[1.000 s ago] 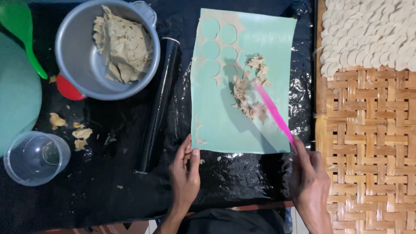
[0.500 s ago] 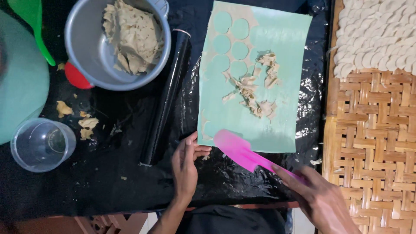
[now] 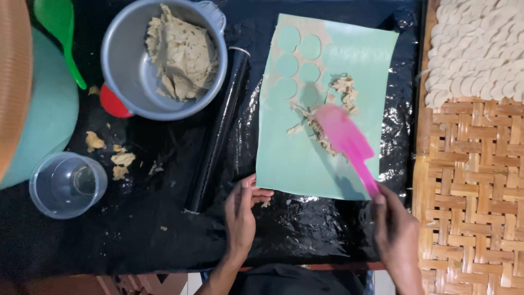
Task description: Transferring small round dough discs from a template sheet to a drying tray using a spatula.
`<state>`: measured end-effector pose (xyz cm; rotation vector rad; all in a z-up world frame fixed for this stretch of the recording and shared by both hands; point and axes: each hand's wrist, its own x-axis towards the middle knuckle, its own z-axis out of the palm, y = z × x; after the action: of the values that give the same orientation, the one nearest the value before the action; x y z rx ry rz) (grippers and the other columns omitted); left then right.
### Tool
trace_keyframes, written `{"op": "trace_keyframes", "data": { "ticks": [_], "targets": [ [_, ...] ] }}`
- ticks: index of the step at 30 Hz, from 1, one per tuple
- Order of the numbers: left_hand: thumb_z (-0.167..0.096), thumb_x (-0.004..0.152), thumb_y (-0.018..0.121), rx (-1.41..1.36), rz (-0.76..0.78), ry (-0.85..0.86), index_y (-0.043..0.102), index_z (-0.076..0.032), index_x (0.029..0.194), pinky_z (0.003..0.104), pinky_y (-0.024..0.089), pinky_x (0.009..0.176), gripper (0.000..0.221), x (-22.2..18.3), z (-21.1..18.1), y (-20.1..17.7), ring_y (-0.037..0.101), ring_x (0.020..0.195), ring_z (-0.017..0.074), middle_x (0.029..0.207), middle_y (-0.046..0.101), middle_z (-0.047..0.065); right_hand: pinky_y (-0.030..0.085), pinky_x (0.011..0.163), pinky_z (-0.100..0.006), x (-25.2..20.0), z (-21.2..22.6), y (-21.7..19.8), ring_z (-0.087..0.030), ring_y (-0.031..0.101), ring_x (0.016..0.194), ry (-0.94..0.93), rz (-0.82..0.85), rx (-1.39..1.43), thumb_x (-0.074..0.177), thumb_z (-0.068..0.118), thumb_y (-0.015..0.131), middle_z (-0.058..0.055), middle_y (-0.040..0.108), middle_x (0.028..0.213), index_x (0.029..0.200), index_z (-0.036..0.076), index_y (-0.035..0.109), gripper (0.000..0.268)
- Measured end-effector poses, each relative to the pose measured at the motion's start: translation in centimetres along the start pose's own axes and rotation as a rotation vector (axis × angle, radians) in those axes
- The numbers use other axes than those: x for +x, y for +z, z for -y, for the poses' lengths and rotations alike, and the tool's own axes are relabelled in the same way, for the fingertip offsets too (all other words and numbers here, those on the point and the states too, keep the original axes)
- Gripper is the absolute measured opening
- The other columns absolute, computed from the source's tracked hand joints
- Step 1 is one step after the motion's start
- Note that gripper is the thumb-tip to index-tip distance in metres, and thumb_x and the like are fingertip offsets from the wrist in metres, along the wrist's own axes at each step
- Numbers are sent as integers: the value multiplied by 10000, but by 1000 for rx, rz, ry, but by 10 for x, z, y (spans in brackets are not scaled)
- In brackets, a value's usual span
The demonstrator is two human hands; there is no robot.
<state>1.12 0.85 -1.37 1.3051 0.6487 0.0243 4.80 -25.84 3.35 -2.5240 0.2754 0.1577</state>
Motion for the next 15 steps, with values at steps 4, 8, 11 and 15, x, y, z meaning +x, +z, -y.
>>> {"op": "trace_keyframes", "data": {
  "ticks": [4,8,11,15],
  "targets": [
    [-293,1062,398,56,24,-8,643,58,1283,332,604,772,482,3,-11,5,754,832,208,915,772,156,483,639,-263,3,-44,-10,-101,621,701,-14,45,145,1067,217,527,-91,679,781,1240,13,660,299],
    [-272,1062,407,20,44,-42,625,65,1314,330,587,724,474,5,-15,7,748,810,216,915,769,164,426,571,-297,0,-82,-27,-135,505,638,234,310,276,1042,268,523,-82,579,681,1185,16,727,355],
    [-267,1054,424,12,52,-63,597,55,1355,321,586,698,474,7,-18,8,750,785,212,898,764,160,380,556,-332,-3,-91,-44,-158,474,620,342,306,333,1045,261,539,-97,543,687,1211,20,745,357],
    [-245,1047,461,31,43,-42,562,60,1379,320,594,683,463,10,-5,7,751,763,208,883,759,159,496,600,-355,-5,-65,-56,-223,618,572,202,13,-15,1065,254,530,-148,631,724,1242,17,697,339]
  ]
}}
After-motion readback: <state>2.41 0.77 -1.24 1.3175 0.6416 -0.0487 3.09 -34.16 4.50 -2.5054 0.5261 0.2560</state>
